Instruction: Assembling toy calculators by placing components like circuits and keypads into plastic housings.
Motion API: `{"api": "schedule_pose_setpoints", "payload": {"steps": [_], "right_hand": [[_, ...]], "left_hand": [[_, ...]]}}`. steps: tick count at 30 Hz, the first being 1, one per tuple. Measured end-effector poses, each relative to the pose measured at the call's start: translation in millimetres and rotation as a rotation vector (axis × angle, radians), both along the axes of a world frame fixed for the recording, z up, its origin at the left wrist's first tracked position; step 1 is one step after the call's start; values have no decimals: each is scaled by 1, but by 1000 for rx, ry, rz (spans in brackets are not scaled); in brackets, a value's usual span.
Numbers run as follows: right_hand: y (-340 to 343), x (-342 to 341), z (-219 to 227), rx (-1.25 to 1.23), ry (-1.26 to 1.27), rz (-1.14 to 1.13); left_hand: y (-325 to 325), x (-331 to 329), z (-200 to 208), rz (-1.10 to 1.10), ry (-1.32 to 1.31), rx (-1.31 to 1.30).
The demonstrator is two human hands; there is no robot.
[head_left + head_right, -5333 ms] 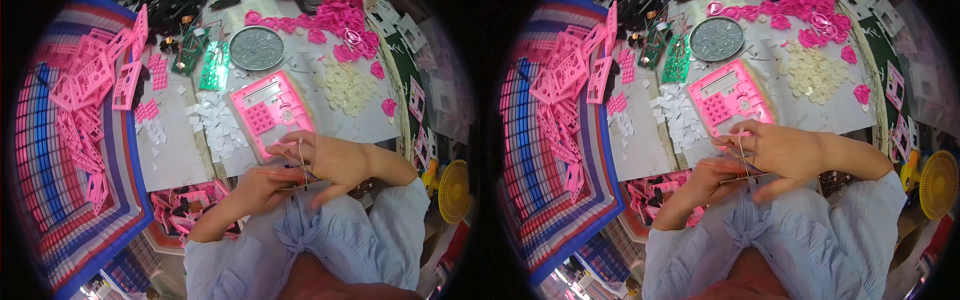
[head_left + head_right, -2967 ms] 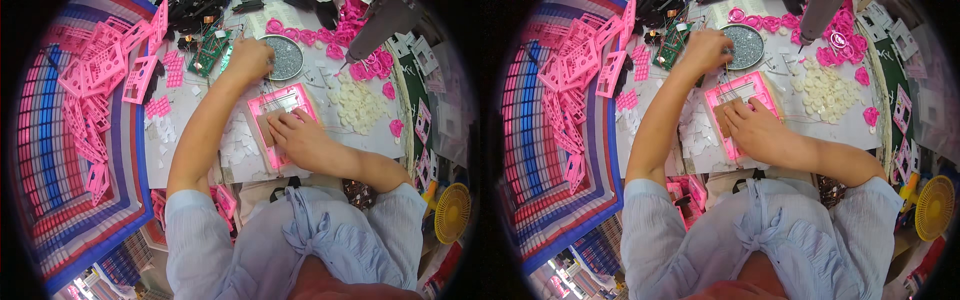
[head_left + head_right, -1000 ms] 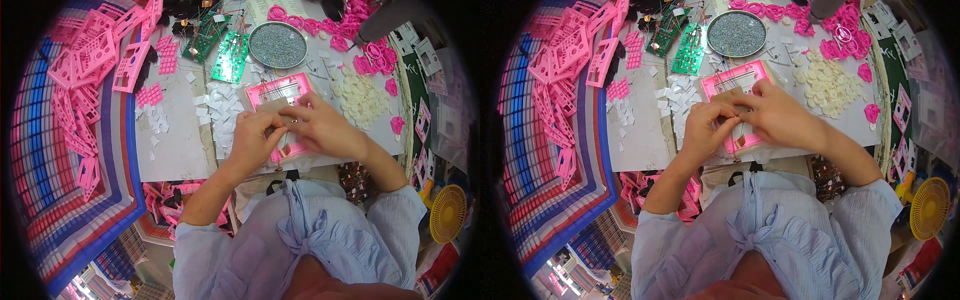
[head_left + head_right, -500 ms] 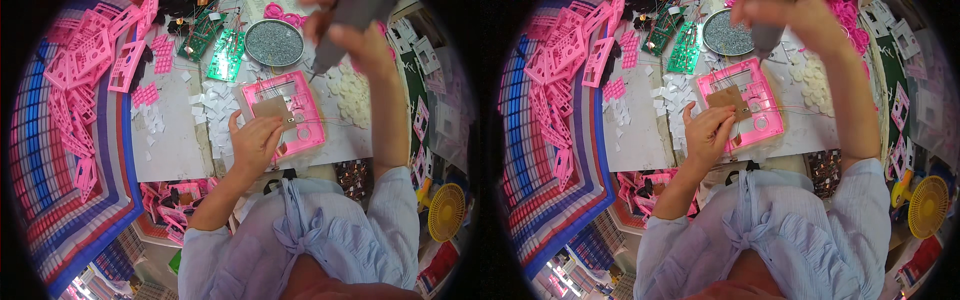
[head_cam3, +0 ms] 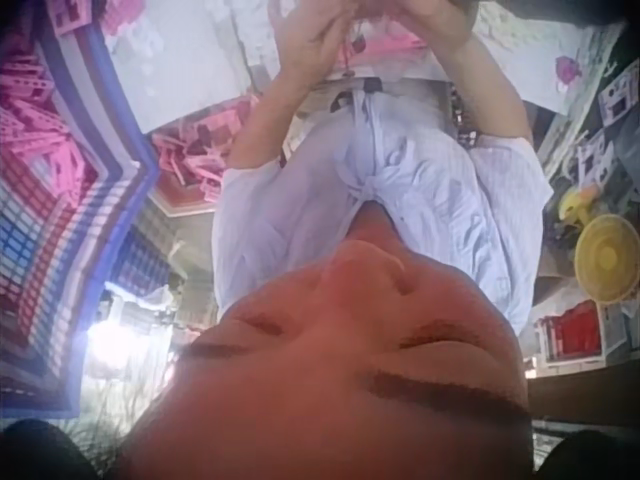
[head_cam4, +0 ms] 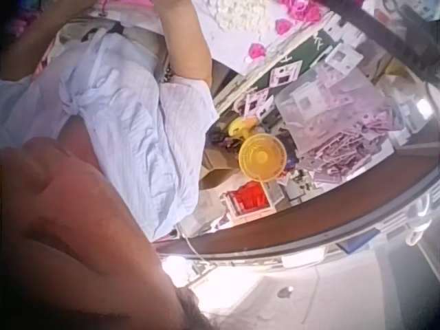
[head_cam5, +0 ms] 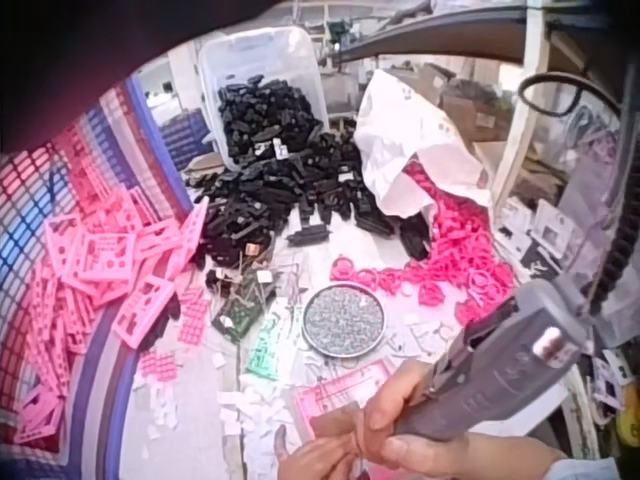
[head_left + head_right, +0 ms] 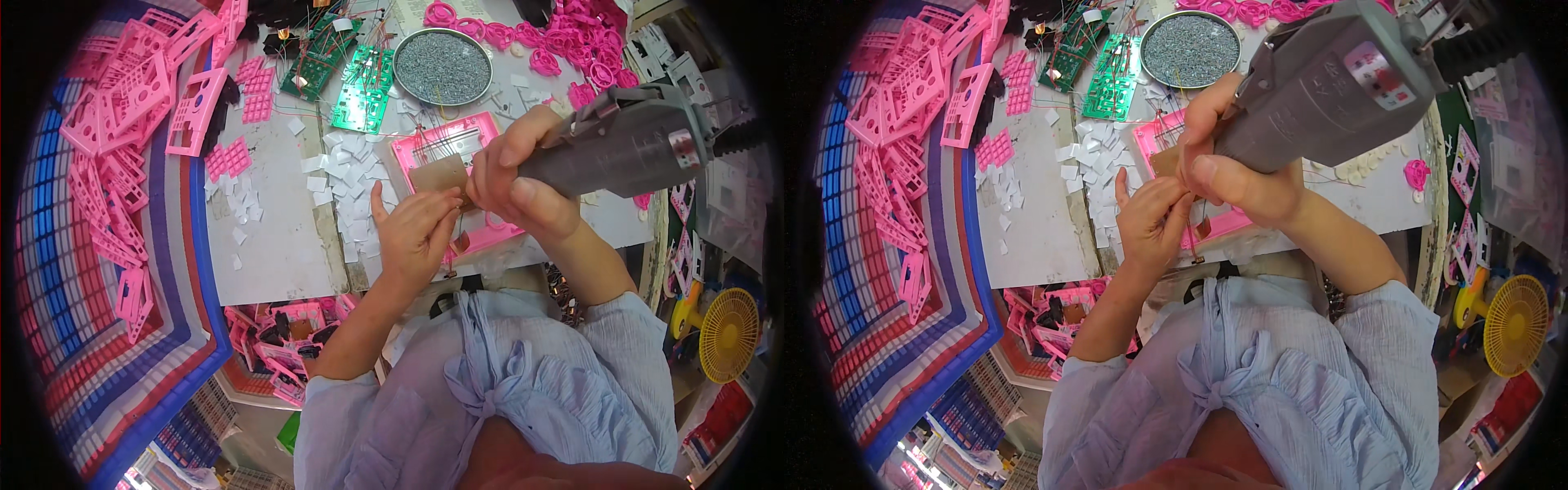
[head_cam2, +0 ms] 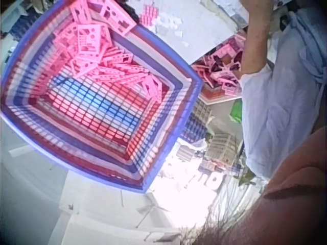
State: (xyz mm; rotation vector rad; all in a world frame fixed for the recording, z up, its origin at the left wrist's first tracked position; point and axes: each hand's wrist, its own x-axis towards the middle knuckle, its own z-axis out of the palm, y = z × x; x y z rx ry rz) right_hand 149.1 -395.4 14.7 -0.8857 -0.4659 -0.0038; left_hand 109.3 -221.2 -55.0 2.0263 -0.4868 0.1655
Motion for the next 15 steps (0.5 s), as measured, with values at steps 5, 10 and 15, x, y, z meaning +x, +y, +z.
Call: {"api": "schedule_pose_setpoints", "payload": {"steps": [5,10,15], "right_hand": [[1,3,-4,59,18,6],[3,4,-6,112,59,40],[-1,4,-7,2,97,40]], "left_hand": [[1,1,1,-12,17,-8],[1,1,0,-12,42,-41],[4,2,3,-29,6,33]]}}
